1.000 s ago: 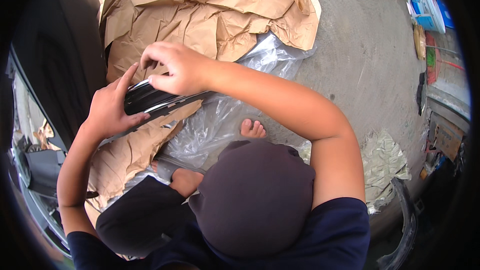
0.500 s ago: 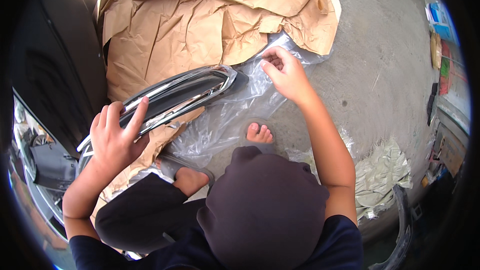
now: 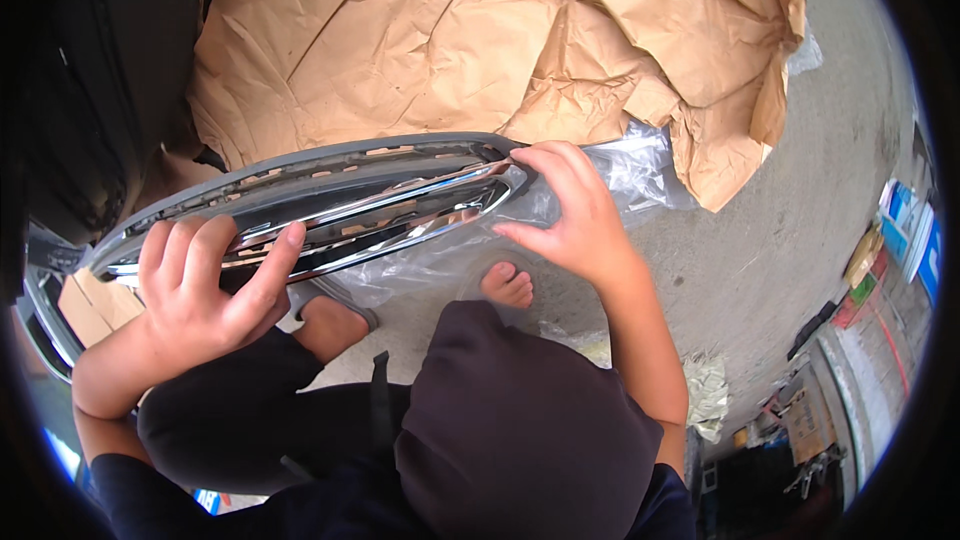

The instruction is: The person uses a screwdriver to pry and remove a rubber seal from a curved car trim piece. They then unpack a chrome trim insert from a box and fit it into the rubber seal, pressing it into place along the length of the trim.

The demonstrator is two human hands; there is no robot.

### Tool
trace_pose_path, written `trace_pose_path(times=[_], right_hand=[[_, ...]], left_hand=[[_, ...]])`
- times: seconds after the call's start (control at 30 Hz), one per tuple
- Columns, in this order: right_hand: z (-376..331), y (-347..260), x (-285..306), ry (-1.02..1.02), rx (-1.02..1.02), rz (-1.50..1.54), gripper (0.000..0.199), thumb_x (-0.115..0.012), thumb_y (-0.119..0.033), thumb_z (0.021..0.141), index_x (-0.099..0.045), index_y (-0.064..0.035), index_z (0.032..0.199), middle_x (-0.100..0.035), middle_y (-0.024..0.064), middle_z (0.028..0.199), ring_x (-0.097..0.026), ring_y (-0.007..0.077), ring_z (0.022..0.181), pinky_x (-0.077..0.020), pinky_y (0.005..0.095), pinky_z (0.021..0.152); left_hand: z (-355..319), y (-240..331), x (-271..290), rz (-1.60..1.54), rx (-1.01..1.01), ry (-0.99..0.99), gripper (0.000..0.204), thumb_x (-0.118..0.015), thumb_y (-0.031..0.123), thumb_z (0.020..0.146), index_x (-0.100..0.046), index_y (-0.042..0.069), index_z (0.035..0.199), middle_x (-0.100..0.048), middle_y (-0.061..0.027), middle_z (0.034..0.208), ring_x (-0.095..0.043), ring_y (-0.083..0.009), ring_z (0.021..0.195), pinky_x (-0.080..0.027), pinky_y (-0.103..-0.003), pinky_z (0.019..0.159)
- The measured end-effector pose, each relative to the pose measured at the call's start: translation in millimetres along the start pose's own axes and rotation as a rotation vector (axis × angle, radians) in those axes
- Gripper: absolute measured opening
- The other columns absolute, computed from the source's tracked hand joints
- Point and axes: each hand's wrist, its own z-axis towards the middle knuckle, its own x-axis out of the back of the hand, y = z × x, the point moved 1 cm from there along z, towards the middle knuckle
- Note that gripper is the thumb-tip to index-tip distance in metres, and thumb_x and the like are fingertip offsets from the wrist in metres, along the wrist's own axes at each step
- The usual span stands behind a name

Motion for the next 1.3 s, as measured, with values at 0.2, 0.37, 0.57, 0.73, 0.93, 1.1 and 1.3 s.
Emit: trace_pose_path(times=[0.2,0.37,0.57,0.73,0.93,1.1,1.3], right_hand=[[-6.3,6.8,-11.2,0.035,-0.033,-0.015,0.071,-0.096,-0.019,0.068,-0.067,-0.0022,0.130,-0.066,0.0162,0.122,-0.069,0.0336,0.108,-0.0577,0.0412,0.091],[-7.3,9.6,-18.5,0.070,-0.015,-0.040,0.069,-0.096,-0.018,0.069,-0.068,-0.0019,0.131,-0.066,0.0160,0.120,-0.070,0.0335,0.106,-0.0586,0.0418,0.089],[-11.1,9.1,-24.0,0.120,-0.003,-0.078,0.071,-0.096,-0.017,0.070,-0.067,-0.0006,0.132,-0.066,0.0160,0.120,-0.070,0.0307,0.103,-0.0599,0.0395,0.087],[-17.1,8.7,-36.1,0.206,-0.010,-0.051,0.071,-0.096,-0.017,0.071,-0.066,0.0016,0.132,-0.068,0.0168,0.119,-0.070,0.0297,0.101,-0.0592,0.0392,0.088],[-22.8,3.7,-44.7,0.287,-0.028,-0.091,0.071,-0.097,-0.015,0.070,-0.066,0.0011,0.131,-0.071,0.0153,0.117,-0.071,0.0297,0.102,-0.0598,0.0398,0.089],[-25.0,1.6,-43.1,0.251,-0.129,-0.025,0.068,-0.096,-0.014,0.075,-0.067,0.0047,0.134,-0.070,0.0154,0.120,-0.071,0.0244,0.106,-0.0600,0.0365,0.093],[-21.2,1.4,-41.6,0.241,-0.205,0.102,0.067,-0.094,-0.004,0.078,-0.064,0.0062,0.138,-0.072,0.0171,0.127,-0.073,0.0238,0.114,-0.0613,0.0369,0.097]], left_hand=[[2.6,-9.5,-6.3,-0.027,0.018,0.004,0.040,-0.061,0.039,0.099,-0.073,0.030,0.136,-0.058,-0.0078,0.097,-0.057,-0.0203,0.077,-0.042,-0.035,0.062],[6.4,-12.9,-11.1,-0.006,0.019,0.018,0.044,-0.070,0.027,0.093,-0.073,0.030,0.137,-0.059,-0.0079,0.096,-0.058,-0.0217,0.080,-0.045,-0.037,0.063],[12.4,-16.0,-10.0,-0.091,0.019,-0.146,0.065,-0.072,0.017,0.080,-0.068,0.020,0.145,-0.061,-0.0158,0.106,-0.060,-0.0287,0.083,-0.048,-0.041,0.069],[19.0,-20.0,-6.7,-0.150,-0.016,-0.242,0.079,-0.071,0.012,0.068,-0.066,0.011,0.147,-0.061,-0.0212,0.115,-0.061,-0.0332,0.089,-0.049,-0.045,0.072],[31.7,-19.0,-4.9,-0.144,-0.046,-0.196,0.080,-0.070,0.009,0.066,-0.067,0.009,0.146,-0.061,-0.0207,0.116,-0.061,-0.0326,0.089,-0.050,-0.044,0.073],[45.8,-19.0,10.0,-0.127,-0.070,-0.312,0.091,-0.072,0.000,0.054,-0.068,0.008,0.145,-0.061,-0.0197,0.119,-0.064,-0.0335,0.092,-0.054,-0.044,0.077],[48.9,-15.7,12.1,-0.171,-0.050,-0.289,0.097,-0.071,-0.006,0.049,-0.068,0.009,0.144,-0.060,-0.0192,0.123,-0.063,-0.0346,0.094,-0.055,-0.043,0.077]])
